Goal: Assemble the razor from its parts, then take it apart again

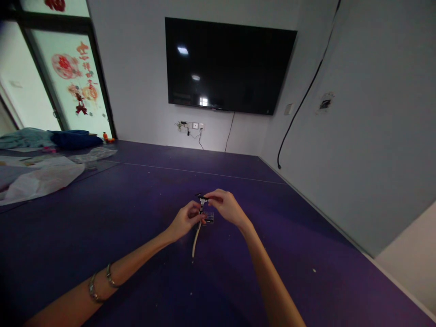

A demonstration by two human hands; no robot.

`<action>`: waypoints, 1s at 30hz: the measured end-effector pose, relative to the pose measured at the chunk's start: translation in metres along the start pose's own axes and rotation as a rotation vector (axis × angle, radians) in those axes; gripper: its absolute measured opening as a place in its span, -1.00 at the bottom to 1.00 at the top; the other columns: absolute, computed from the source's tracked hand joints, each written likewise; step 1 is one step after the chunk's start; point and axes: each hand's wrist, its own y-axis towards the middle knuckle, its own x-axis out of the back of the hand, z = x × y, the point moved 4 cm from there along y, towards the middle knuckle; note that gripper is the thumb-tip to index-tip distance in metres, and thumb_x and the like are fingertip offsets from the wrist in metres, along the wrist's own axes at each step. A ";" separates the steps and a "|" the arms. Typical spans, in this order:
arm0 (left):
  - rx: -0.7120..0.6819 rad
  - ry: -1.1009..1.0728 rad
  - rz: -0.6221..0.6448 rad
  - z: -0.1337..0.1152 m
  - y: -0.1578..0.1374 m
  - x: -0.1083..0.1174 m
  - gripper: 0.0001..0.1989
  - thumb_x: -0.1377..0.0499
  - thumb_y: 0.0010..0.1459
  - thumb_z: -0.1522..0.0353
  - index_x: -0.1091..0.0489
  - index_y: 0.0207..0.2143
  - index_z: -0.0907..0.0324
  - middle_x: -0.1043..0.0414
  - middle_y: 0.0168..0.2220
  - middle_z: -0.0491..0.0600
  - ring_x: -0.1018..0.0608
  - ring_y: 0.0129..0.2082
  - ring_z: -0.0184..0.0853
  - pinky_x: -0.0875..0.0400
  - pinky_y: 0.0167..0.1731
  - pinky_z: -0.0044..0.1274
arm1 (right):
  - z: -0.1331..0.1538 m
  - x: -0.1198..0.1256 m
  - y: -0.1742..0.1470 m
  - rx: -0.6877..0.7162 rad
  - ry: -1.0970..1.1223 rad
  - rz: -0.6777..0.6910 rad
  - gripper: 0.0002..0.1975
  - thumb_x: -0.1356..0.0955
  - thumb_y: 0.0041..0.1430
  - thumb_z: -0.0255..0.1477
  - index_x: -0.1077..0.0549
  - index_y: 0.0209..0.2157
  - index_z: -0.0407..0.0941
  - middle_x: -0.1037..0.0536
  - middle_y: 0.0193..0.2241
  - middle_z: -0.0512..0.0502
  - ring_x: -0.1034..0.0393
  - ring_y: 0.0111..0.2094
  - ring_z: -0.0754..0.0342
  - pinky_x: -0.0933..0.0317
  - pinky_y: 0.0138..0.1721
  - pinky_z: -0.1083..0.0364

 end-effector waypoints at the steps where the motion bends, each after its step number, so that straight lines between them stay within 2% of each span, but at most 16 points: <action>1: -0.002 -0.010 -0.010 -0.002 0.002 0.003 -0.79 -0.20 0.00 0.32 -0.20 -0.38 0.18 -0.46 -0.49 -0.09 -0.54 -0.45 -0.34 -0.37 -0.37 -0.52 | -0.001 0.001 0.000 -0.008 0.017 -0.018 -0.78 -0.30 0.04 -0.47 -0.49 -0.24 -0.12 -0.49 -0.32 -0.09 -0.39 -0.31 0.12 -0.26 -0.27 0.13; 4: -0.033 -0.030 -0.059 -0.009 0.008 0.013 -0.81 -0.19 0.01 0.33 -0.26 -0.33 0.21 -0.49 -0.32 0.00 -0.55 -0.32 -0.30 -0.38 -0.24 -0.46 | -0.007 0.006 0.001 -0.092 0.060 -0.103 -0.72 -0.31 0.04 -0.39 -0.46 -0.17 -0.12 -0.49 -0.25 -0.12 -0.40 -0.33 0.13 -0.28 -0.30 0.14; 7: -0.074 -0.043 -0.114 -0.018 0.015 0.022 -0.79 -0.13 0.07 0.32 -0.30 -0.24 0.24 -0.47 -0.20 0.07 -0.54 -0.27 -0.28 -0.36 -0.16 -0.41 | -0.018 0.006 0.000 -0.246 0.072 -0.116 -0.71 -0.27 0.07 -0.34 -0.46 -0.20 -0.17 -0.51 -0.37 -0.12 -0.38 -0.51 0.18 -0.26 -0.50 0.20; 11: -0.106 -0.068 -0.145 -0.031 0.018 0.027 -0.76 -0.09 0.10 0.30 -0.30 -0.19 0.25 -0.47 -0.16 0.10 -0.52 -0.17 -0.24 -0.30 -0.05 -0.35 | -0.025 -0.012 -0.003 -0.373 0.049 0.027 -0.74 -0.25 0.09 -0.33 -0.48 -0.30 -0.19 -0.49 -0.47 -0.08 -0.32 -0.60 0.22 -0.16 -0.68 0.27; 16: -0.072 -0.058 -0.127 -0.043 0.015 0.024 -0.77 -0.06 0.13 0.28 -0.32 -0.21 0.24 -0.48 -0.16 0.09 -0.48 -0.10 -0.22 -0.25 -0.01 -0.34 | -0.012 -0.045 -0.005 -0.303 0.113 0.277 -0.70 -0.23 0.12 -0.27 -0.44 -0.27 -0.18 -0.45 -0.44 -0.05 -0.32 -0.55 0.21 -0.15 -0.70 0.29; 19: -0.047 -0.116 -0.095 -0.046 0.013 0.021 -0.76 -0.07 0.13 0.29 -0.33 -0.20 0.25 -0.47 -0.14 0.11 -0.47 -0.09 -0.21 -0.27 -0.03 -0.34 | -0.004 -0.052 -0.007 -0.286 0.203 0.337 -0.70 -0.23 0.13 -0.24 -0.41 -0.30 -0.18 -0.41 -0.46 -0.03 -0.30 -0.53 0.20 -0.15 -0.70 0.28; 26: 0.025 -0.273 -0.033 -0.045 0.015 0.018 -0.71 -0.10 0.10 0.27 -0.34 -0.19 0.29 -0.47 -0.15 0.16 -0.49 -0.12 -0.18 -0.31 -0.10 -0.36 | 0.006 -0.053 -0.008 -0.304 0.285 0.281 -0.66 -0.26 0.07 -0.15 -0.36 -0.40 -0.17 -0.25 -0.64 0.10 -0.12 -0.68 0.26 -0.04 -0.72 0.26; 30: 0.058 -0.168 -0.071 -0.029 0.024 0.029 -0.68 -0.11 0.07 0.24 -0.35 -0.17 0.25 -0.45 -0.13 0.11 -0.43 -0.05 -0.20 -0.28 -0.08 -0.40 | -0.009 -0.064 -0.004 -0.372 0.188 0.133 -0.64 -0.22 0.09 -0.15 -0.35 -0.48 -0.17 -0.16 -0.70 0.14 -0.02 -0.72 0.28 0.05 -0.72 0.25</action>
